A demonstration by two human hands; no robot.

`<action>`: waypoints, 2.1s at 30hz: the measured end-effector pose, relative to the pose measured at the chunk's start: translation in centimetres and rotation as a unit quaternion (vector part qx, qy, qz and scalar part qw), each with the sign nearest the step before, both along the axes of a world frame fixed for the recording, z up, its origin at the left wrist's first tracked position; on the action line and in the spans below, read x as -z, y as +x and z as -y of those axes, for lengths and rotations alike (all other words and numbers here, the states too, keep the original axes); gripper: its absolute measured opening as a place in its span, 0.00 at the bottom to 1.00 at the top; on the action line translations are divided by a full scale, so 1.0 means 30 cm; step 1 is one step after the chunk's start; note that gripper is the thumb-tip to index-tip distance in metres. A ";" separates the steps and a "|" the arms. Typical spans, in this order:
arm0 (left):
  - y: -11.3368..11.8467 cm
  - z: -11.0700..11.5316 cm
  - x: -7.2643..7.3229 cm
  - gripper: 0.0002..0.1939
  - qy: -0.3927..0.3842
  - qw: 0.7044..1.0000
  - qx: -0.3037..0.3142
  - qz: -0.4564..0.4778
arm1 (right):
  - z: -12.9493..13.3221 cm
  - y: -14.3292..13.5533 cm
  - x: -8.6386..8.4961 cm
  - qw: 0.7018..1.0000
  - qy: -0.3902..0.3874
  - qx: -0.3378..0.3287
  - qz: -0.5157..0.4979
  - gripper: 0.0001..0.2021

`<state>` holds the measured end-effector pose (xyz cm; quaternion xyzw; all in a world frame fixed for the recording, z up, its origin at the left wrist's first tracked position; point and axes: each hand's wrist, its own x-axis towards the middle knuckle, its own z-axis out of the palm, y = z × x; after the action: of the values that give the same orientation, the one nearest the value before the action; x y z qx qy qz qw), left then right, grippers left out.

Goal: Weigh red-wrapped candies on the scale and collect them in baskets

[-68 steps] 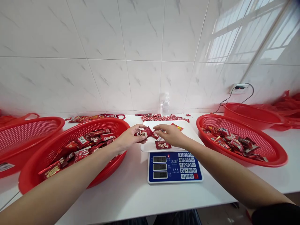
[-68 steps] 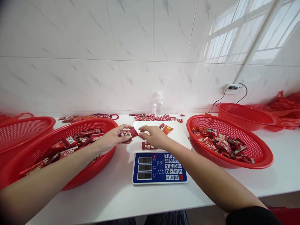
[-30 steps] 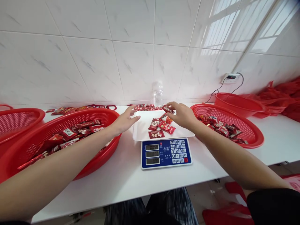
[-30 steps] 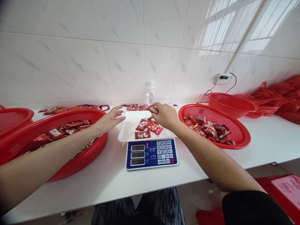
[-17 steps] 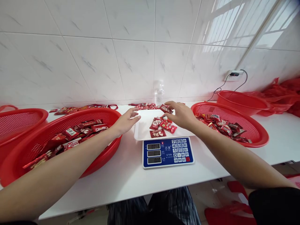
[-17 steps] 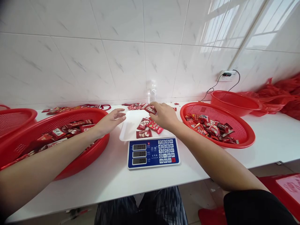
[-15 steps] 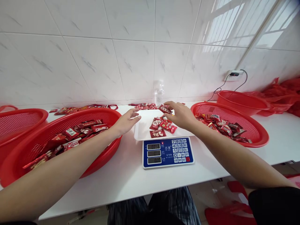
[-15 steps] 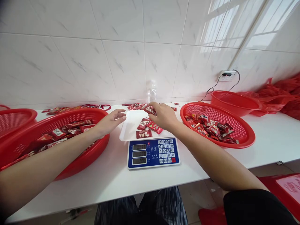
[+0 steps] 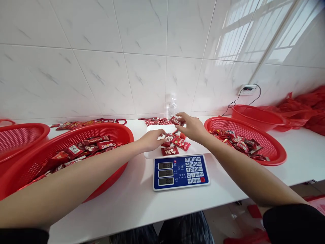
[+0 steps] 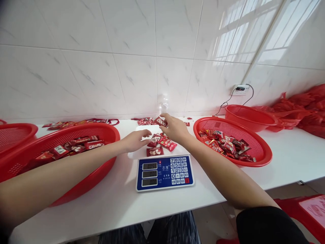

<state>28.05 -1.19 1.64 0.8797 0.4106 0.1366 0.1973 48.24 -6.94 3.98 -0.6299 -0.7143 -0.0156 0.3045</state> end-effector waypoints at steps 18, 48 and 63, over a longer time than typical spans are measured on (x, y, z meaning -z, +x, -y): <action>0.015 -0.090 0.020 0.26 -0.187 0.963 -0.092 0.171 | -0.002 0.076 0.076 1.000 -0.028 0.004 -0.009 0.22; 0.050 -0.045 0.022 0.28 -0.163 0.971 -0.077 0.158 | 0.048 0.070 0.028 0.995 -0.061 0.063 -0.038 0.13; 0.052 0.013 -0.029 0.21 -0.172 0.963 -0.012 0.209 | 0.051 0.034 0.092 0.993 -0.090 -0.019 -0.074 0.11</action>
<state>29.60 -1.58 2.52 0.7793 0.3884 0.2467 0.4255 49.28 -8.48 1.24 -0.6405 -0.7001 0.1012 0.2989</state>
